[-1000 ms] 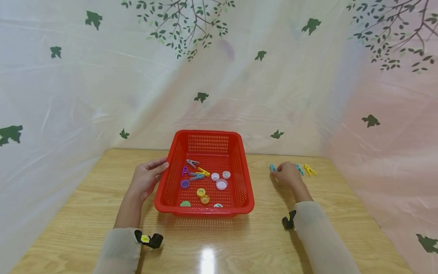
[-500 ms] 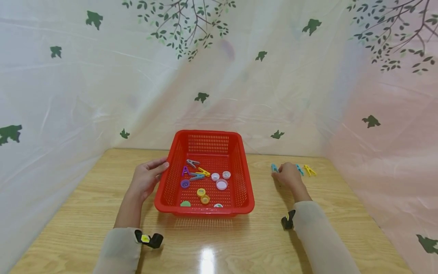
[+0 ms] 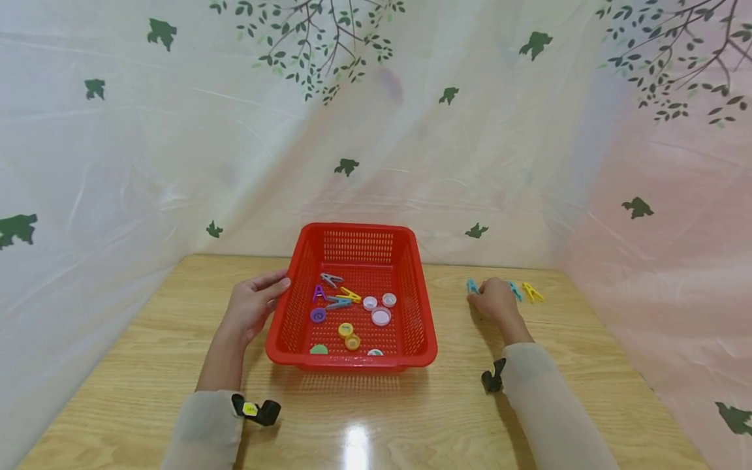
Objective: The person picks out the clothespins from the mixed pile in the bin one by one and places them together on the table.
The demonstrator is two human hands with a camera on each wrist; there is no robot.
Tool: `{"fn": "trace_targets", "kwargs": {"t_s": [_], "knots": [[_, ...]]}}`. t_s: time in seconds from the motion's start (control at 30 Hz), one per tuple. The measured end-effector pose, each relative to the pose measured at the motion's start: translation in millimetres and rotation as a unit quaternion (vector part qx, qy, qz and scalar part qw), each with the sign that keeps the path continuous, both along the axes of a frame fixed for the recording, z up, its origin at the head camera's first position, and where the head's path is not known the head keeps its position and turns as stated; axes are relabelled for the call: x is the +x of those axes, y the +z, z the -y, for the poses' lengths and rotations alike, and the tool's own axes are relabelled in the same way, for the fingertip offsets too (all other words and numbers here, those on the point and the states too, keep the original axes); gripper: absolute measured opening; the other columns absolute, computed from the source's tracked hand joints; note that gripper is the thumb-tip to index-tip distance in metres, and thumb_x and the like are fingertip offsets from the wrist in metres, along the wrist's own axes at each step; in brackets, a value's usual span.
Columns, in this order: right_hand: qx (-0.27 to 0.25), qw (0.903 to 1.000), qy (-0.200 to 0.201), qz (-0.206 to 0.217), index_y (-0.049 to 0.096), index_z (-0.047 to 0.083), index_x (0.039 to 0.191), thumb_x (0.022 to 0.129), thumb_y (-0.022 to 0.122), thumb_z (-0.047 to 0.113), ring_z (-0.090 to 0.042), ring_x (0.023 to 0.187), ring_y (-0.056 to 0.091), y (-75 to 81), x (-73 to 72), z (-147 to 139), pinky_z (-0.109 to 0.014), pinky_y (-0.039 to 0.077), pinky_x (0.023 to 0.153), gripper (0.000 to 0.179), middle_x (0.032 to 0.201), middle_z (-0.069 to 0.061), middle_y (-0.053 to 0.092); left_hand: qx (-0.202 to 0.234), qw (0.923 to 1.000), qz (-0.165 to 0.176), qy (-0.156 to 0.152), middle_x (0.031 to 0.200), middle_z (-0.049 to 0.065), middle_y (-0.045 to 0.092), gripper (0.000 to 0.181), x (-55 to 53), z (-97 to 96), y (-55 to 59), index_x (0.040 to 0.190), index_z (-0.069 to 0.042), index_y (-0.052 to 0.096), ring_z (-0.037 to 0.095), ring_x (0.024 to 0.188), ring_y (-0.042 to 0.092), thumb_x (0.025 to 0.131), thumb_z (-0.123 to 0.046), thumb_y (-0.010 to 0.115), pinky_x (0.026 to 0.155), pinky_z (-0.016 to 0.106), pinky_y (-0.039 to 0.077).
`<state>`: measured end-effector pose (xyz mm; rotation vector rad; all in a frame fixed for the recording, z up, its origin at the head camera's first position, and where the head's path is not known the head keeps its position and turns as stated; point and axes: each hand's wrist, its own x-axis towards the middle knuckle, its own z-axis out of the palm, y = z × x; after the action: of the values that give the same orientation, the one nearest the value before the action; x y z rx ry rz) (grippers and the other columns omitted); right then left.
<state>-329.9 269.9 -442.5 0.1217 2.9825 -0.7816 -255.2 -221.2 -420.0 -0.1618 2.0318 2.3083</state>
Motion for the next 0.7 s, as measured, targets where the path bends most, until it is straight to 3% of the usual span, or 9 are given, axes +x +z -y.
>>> {"fn": "trace_targets", "kwargs": {"t_s": [0.47, 0.5, 0.57, 0.63, 0.7], "knots": [[-0.014, 0.9995, 0.007, -0.028, 0.037, 0.015, 0.059, 0.095, 0.066, 0.019, -0.011, 0.051, 0.024, 1.5, 5.4, -3.0, -0.026, 0.023, 0.048, 0.046, 0.056, 0.006, 0.026, 0.000, 1.0000, 0.004, 0.003, 0.139, 0.009, 0.060, 0.056, -0.4, -0.2, 0.0, 0.146, -0.008, 0.057, 0.017, 0.115, 0.065, 0.096, -0.027, 0.074, 0.093, 0.028, 0.057], [-0.014, 0.9995, 0.006, -0.027, 0.045, 0.010, 0.060, 0.095, 0.066, 0.019, -0.014, 0.052, 0.033, 2.2, 6.1, -3.0, -0.027, 0.031, 0.048, 0.042, 0.057, 0.001, 0.036, 0.001, 1.0000, 0.003, 0.004, 0.139, 0.009, 0.060, 0.056, -0.7, -0.2, -0.1, 0.145, -0.008, 0.057, 0.017, 0.115, 0.065, 0.096, -0.028, 0.074, 0.093, 0.028, 0.057], [-0.012, 0.9996, 0.003, -0.026, 0.061, 0.000, 0.071, 0.097, 0.066, 0.020, -0.022, 0.062, 0.052, 4.5, 7.0, -2.6, -0.033, 0.048, 0.056, 0.033, 0.068, -0.011, 0.057, 0.002, 1.0000, 0.003, 0.004, 0.139, 0.009, 0.060, 0.057, -0.6, -0.2, 0.0, 0.146, -0.008, 0.057, 0.017, 0.115, 0.065, 0.095, -0.028, 0.075, 0.093, 0.028, 0.057], [-0.007, 0.9998, 0.002, -0.020, 0.070, -0.009, 0.092, 0.097, 0.066, 0.021, -0.032, 0.083, 0.063, 6.4, 6.9, -2.7, -0.043, 0.056, 0.071, 0.031, 0.094, -0.023, 0.068, 0.003, 1.0000, 0.003, 0.004, 0.139, 0.009, 0.060, 0.058, -0.7, -0.1, -0.2, 0.146, -0.008, 0.057, 0.017, 0.115, 0.065, 0.095, -0.029, 0.075, 0.093, 0.028, 0.057], [-0.001, 0.9999, 0.004, -0.012, 0.069, -0.012, 0.117, 0.098, 0.065, 0.023, -0.042, 0.109, 0.062, 8.6, 6.7, -2.5, -0.054, 0.055, 0.090, 0.039, 0.123, -0.030, 0.065, 0.004, 1.0000, 0.004, 0.005, 0.139, 0.010, 0.060, 0.058, -0.5, -0.1, -0.4, 0.145, -0.008, 0.057, 0.017, 0.115, 0.065, 0.095, -0.029, 0.075, 0.093, 0.028, 0.057]]}}
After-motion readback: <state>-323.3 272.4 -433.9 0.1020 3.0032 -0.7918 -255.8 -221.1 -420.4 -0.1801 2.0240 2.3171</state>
